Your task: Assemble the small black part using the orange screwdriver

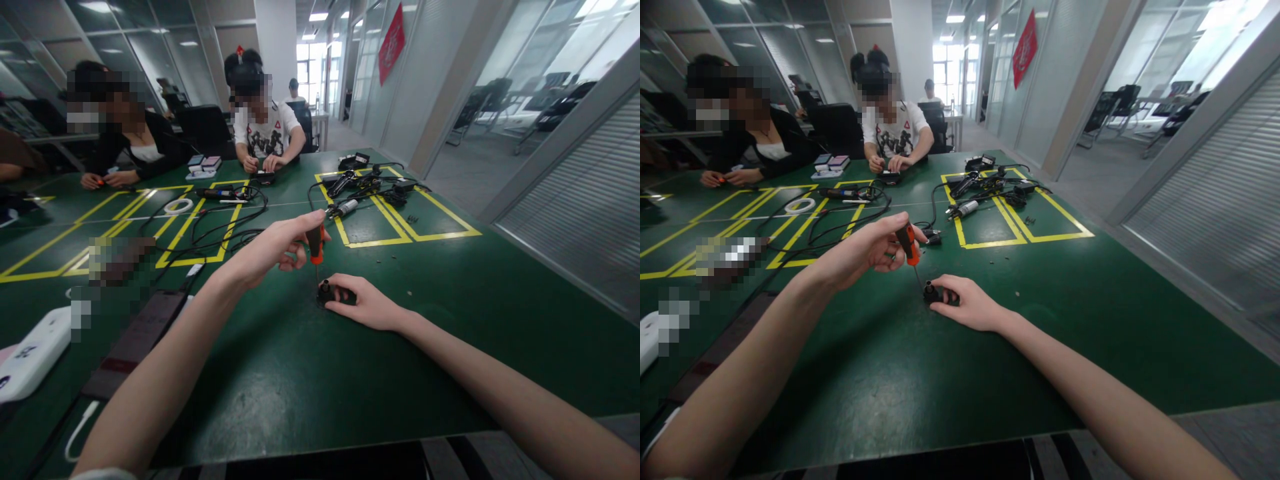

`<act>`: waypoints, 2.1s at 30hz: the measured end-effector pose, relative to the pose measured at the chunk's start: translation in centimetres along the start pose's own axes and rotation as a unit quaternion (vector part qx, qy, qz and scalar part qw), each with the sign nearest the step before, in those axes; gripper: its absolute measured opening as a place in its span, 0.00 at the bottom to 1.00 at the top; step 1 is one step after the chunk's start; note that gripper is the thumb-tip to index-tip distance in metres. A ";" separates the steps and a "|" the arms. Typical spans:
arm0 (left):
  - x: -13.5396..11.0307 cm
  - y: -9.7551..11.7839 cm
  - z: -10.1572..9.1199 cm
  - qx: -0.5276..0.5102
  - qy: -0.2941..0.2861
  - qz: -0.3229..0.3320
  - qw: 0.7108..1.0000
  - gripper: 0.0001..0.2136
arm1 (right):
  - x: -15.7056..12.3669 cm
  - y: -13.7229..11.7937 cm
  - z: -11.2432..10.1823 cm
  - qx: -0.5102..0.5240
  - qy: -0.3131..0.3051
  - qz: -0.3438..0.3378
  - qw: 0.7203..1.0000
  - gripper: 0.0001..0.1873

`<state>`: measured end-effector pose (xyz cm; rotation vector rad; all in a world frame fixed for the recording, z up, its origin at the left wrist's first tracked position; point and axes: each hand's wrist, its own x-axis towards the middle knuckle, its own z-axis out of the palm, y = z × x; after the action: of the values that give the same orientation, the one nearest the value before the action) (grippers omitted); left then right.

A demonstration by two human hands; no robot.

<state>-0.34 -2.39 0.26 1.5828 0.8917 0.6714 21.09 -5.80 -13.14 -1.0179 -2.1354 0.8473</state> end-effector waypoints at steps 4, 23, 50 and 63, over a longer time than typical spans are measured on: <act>-0.1 0.2 0.0 0.006 0.012 0.041 0.999 0.24 | 0.0 0.0 0.0 0.000 -0.002 -0.002 1.000 0.14; 0.2 0.1 -0.5 -0.039 -0.020 0.024 0.999 0.24 | 0.0 0.1 0.0 -0.002 -0.001 -0.002 1.000 0.12; -0.2 0.0 -0.6 -0.073 -0.088 -0.007 0.993 0.24 | 0.0 -0.1 -0.1 0.003 -0.005 0.008 1.000 0.13; 0.0 0.2 -0.9 -0.075 -0.071 -0.010 0.995 0.22 | 0.0 -0.1 -0.1 -0.004 -0.004 -0.002 1.000 0.13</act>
<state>-0.99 -1.91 0.64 1.4663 0.7352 0.5905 21.13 -5.79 -12.96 -1.0169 -2.1482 0.8430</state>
